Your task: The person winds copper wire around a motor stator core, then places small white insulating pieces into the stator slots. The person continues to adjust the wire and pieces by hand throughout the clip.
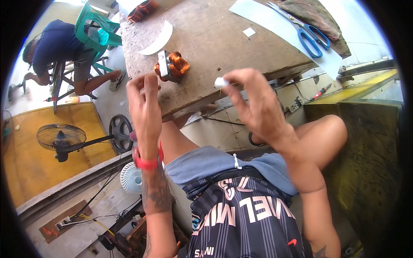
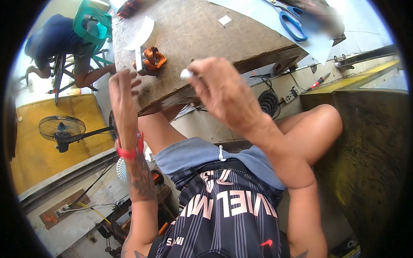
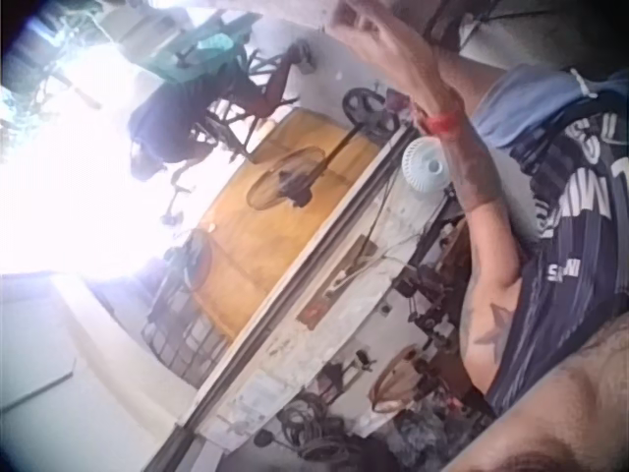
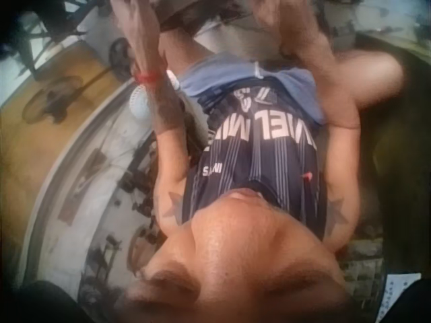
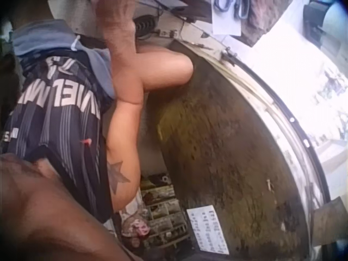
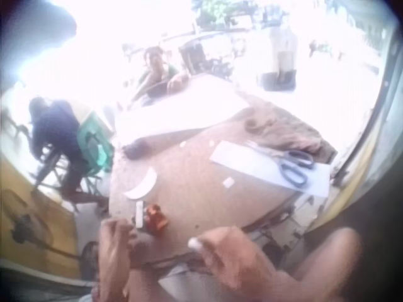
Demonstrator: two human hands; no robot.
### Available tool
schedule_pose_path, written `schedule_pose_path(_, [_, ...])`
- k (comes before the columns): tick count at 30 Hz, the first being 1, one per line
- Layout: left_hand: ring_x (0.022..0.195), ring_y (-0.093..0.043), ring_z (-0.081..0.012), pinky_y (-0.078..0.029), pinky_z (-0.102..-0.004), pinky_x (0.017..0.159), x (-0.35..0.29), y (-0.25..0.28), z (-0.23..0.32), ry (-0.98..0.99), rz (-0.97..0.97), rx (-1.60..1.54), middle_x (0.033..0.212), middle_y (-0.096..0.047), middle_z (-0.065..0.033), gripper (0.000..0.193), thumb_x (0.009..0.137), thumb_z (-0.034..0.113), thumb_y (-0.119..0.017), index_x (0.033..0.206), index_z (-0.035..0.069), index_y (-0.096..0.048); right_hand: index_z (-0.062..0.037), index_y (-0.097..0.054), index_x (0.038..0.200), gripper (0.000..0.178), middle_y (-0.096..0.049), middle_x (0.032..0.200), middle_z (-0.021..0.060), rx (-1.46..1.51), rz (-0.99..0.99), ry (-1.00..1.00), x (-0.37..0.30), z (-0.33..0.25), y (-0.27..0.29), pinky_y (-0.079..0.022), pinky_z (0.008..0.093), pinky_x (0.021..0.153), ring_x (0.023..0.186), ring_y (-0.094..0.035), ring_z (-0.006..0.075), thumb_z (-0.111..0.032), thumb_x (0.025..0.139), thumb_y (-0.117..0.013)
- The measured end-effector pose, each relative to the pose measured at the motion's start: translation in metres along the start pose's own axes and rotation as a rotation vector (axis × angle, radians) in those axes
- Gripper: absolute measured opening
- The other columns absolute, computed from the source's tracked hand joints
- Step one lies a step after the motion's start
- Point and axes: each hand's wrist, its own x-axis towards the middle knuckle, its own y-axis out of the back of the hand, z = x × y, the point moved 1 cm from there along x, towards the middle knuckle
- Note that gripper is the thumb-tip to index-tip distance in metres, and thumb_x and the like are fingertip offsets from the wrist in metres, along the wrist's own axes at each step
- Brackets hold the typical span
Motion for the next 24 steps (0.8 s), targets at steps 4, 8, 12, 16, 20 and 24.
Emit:
schedule_pose_path(4, [0.089, -0.057, -0.0088, -0.045, -0.0235, 0.079, 0.031, 0.002, -0.028, 0.087, -0.099, 0.070, 0.096, -0.065, -0.0023, 0.053, 0.108, 0.050, -0.067, 0.112, -0.002, -0.066, -0.0028, -0.066, 0.121, 0.023, -0.071, 0.104, 0.0145, -0.009, -0.030, -0.232, 0.013, 0.020, 0.010, -0.057, 0.0428, 0.084, 0.095, -0.070, 0.0333, -0.006, 0.098, -0.070])
schedule_pose_path(8, [0.088, -0.051, -0.0059, -0.041, -0.0220, 0.080, 0.024, 0.019, -0.041, 0.124, -0.177, -0.084, 0.096, -0.064, 0.0033, 0.046, 0.110, 0.046, -0.066, 0.112, 0.001, -0.071, -0.0020, -0.070, 0.117, 0.021, -0.073, 0.108, 0.0146, -0.058, 0.008, -0.060, 0.023, 0.022, 0.011, -0.057, 0.0428, 0.086, 0.096, -0.071, 0.0330, -0.005, 0.097, -0.069])
schedule_pose_path(12, [0.091, -0.050, -0.0044, -0.042, -0.0222, 0.083, 0.014, 0.029, -0.039, 0.151, -0.251, -0.114, 0.097, -0.063, 0.0057, 0.043, 0.111, 0.044, -0.064, 0.118, 0.002, -0.073, -0.0019, -0.073, 0.112, 0.017, -0.074, 0.108, 0.0149, 0.003, 0.009, -0.064, 0.030, 0.013, 0.001, -0.057, 0.0430, 0.089, 0.100, -0.071, 0.0330, -0.006, 0.095, -0.072])
schedule_pose_path(16, [0.093, -0.054, -0.0042, -0.045, -0.0221, 0.084, 0.012, 0.029, -0.037, 0.195, -0.283, -0.165, 0.103, -0.068, 0.0040, 0.042, 0.112, 0.041, -0.063, 0.121, 0.002, -0.072, -0.0010, -0.075, 0.107, 0.016, -0.074, 0.106, 0.0144, 0.066, 0.055, -0.049, 0.033, 0.005, -0.015, -0.057, 0.0439, 0.093, 0.103, -0.070, 0.0339, -0.012, 0.096, -0.073])
schedule_pose_path(20, [0.094, -0.058, -0.0038, -0.049, -0.0226, 0.086, 0.010, 0.027, -0.037, 0.205, -0.292, -0.260, 0.107, -0.071, 0.0027, 0.040, 0.112, 0.039, -0.063, 0.124, 0.001, -0.072, -0.0028, -0.076, 0.110, 0.018, -0.074, 0.103, 0.0124, 0.098, 0.029, -0.032, 0.038, 0.002, -0.036, -0.057, 0.0416, 0.090, 0.101, -0.069, 0.0321, -0.009, 0.093, -0.075])
schedule_pose_path(24, [0.095, -0.060, -0.0037, -0.051, -0.0223, 0.086, 0.009, 0.030, -0.037, 0.162, -0.306, -0.220, 0.108, -0.073, 0.0012, 0.037, 0.113, 0.034, -0.062, 0.126, 0.000, -0.071, -0.0020, -0.077, 0.107, 0.018, -0.074, 0.103, 0.0114, 0.086, -0.005, -0.017, 0.047, -0.004, -0.065, -0.057, 0.0409, 0.090, 0.100, -0.068, 0.0307, -0.012, 0.092, -0.077])
